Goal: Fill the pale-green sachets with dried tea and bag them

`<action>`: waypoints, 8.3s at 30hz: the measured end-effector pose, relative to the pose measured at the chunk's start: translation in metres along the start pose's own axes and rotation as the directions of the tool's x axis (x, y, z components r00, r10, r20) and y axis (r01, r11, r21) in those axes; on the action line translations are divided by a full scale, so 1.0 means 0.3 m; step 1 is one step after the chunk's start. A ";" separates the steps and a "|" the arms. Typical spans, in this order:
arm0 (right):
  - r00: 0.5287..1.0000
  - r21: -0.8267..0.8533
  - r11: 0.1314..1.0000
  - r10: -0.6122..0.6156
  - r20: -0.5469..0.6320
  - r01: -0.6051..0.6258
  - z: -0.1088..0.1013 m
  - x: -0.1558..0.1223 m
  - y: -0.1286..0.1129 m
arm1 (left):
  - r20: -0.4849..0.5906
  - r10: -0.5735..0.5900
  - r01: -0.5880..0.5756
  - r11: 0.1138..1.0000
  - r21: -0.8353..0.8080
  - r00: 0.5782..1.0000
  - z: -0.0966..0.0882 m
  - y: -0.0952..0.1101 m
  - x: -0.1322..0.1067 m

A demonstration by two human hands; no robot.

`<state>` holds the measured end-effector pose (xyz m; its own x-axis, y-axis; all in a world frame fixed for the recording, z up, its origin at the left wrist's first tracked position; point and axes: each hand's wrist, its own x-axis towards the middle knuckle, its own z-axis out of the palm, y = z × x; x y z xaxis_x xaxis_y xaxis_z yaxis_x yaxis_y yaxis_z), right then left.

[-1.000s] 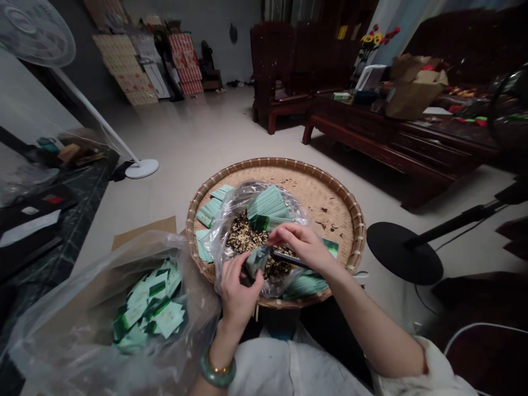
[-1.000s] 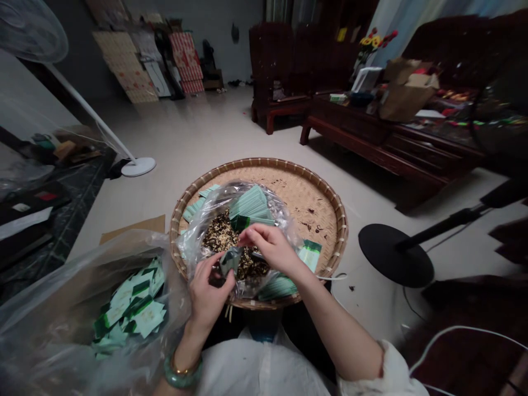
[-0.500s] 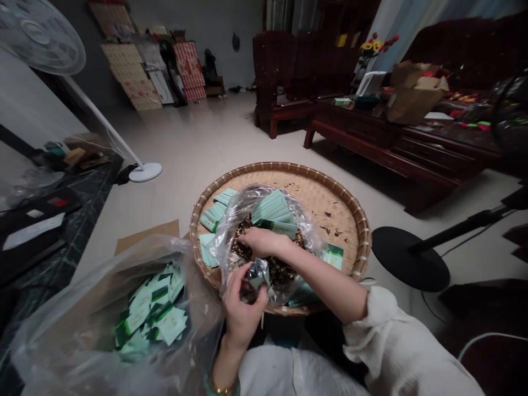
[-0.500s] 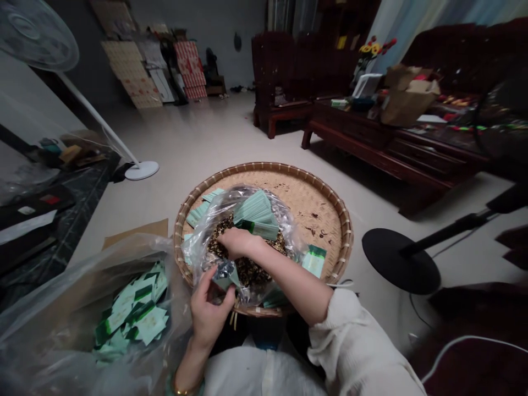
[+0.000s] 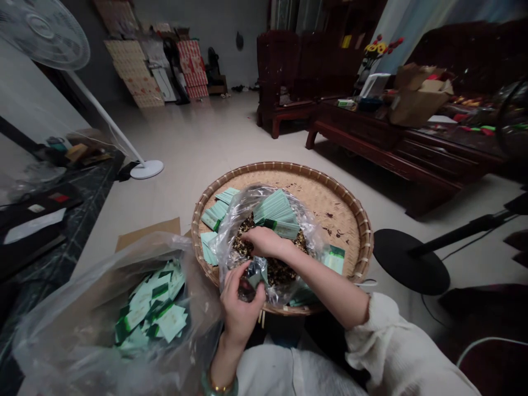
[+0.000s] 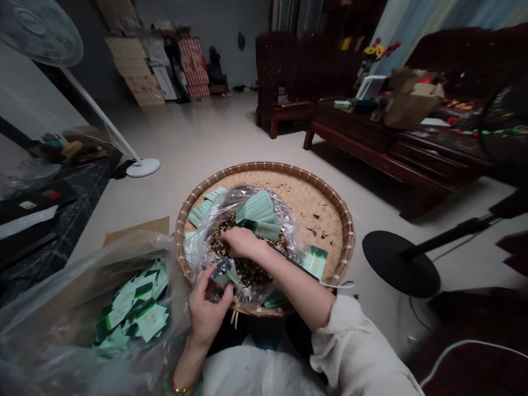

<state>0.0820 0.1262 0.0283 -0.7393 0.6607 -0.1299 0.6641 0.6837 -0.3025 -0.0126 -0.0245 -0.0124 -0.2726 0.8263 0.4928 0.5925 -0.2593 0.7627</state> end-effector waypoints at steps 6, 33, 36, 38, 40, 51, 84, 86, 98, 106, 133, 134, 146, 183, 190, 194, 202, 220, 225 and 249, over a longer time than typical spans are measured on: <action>0.979 0.383 0.924 0.063 -0.191 0.015 -0.004 -0.050 0.058 | -0.019 -0.061 0.061 0.998 0.007 0.998 0.000 -0.005 0.015; 0.991 0.393 0.916 -0.026 -0.133 0.076 -0.312 -0.324 0.022 | 0.083 0.077 -0.090 0.981 0.169 0.994 0.053 0.059 0.115; 0.993 0.295 0.952 -0.056 -0.108 0.086 -0.314 -0.318 0.009 | 0.088 0.102 -0.116 0.979 0.167 0.991 0.054 0.059 0.114; 0.994 0.254 0.964 -0.062 -0.094 0.084 -0.310 -0.314 0.004 | 0.087 0.116 -0.130 0.976 0.173 0.989 0.055 0.060 0.113; 0.994 0.217 0.973 -0.063 -0.091 0.082 -0.308 -0.312 -0.002 | 0.086 0.129 -0.142 0.974 0.174 0.988 0.057 0.060 0.112; 0.985 0.137 0.987 -0.059 -0.164 0.082 -0.300 -0.321 -0.033 | 0.100 0.121 -0.135 0.978 0.156 0.988 0.062 0.055 0.113; 0.919 0.677 0.731 0.202 -0.338 0.088 -0.167 -0.358 -0.019 | 0.011 0.124 -0.125 0.987 0.105 0.992 0.056 0.046 0.110; 0.903 0.676 0.729 0.217 -0.371 0.103 -0.158 -0.358 -0.026 | 0.010 0.158 -0.158 0.980 0.119 0.987 0.055 0.045 0.108; 0.807 0.301 0.924 -0.013 -0.590 0.235 -0.154 -0.388 -0.081 | -0.008 0.179 -0.176 0.973 0.152 0.984 0.056 0.047 0.102; 0.901 0.338 0.928 0.005 -0.434 0.158 -0.137 -0.393 -0.046 | 0.044 0.005 -0.002 0.998 -0.066 0.999 0.042 0.042 0.106; 0.823 0.974 0.217 0.541 -0.173 0.062 -0.028 -0.401 0.018 | 0.521 -0.394 0.635 0.629 -0.448 0.757 0.055 0.083 0.109; 0.835 0.974 0.221 0.525 -0.165 0.053 -0.025 -0.401 0.012 | 0.522 -0.393 0.638 0.617 -0.461 0.757 0.055 0.091 0.119; 0.820 0.984 0.175 0.558 -0.128 0.035 0.017 -0.401 -0.008 | 0.520 -0.560 0.753 0.350 -0.557 0.645 0.076 0.110 0.124; 0.851 0.183 0.889 0.456 -0.262 -0.420 0.121 -0.511 0.116 | 0.670 -0.533 0.853 0.386 -0.351 0.517 0.060 0.084 0.078; 0.824 0.507 0.796 0.505 -0.255 -0.331 0.128 -0.536 0.178 | 0.667 -0.514 0.838 0.403 -0.367 0.539 0.048 0.086 0.072; 0.810 0.738 0.621 0.559 -0.180 -0.264 0.054 -0.580 0.190 | 0.665 -0.525 0.842 0.410 -0.350 0.532 0.058 0.080 0.068; 0.894 0.791 0.590 0.427 -0.135 -0.162 -0.018 -0.532 0.100 | 0.728 -0.430 0.800 0.534 -0.272 0.534 0.083 0.107 0.058; 0.855 0.736 0.655 0.470 -0.218 -0.172 -0.001 -0.498 0.100 | 0.711 -0.394 0.762 0.568 -0.310 0.583 0.073 0.090 0.065; 0.855 0.750 0.639 0.474 -0.209 -0.171 0.003 -0.496 0.099 | 0.682 -0.444 0.806 0.434 -0.403 0.581 0.063 0.100 0.095; 0.873 0.880 0.426 0.487 -0.029 -0.208 0.009 -0.494 0.099 | 0.563 -0.527 0.763 0.536 -0.361 0.636 0.065 0.076 0.092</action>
<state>0.2110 0.0479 0.0361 -0.3191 0.9186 -0.2330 0.3393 -0.1188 -0.9331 0.0081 0.0021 0.0107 -0.0585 0.9441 -0.3244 -0.1639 0.3115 0.9360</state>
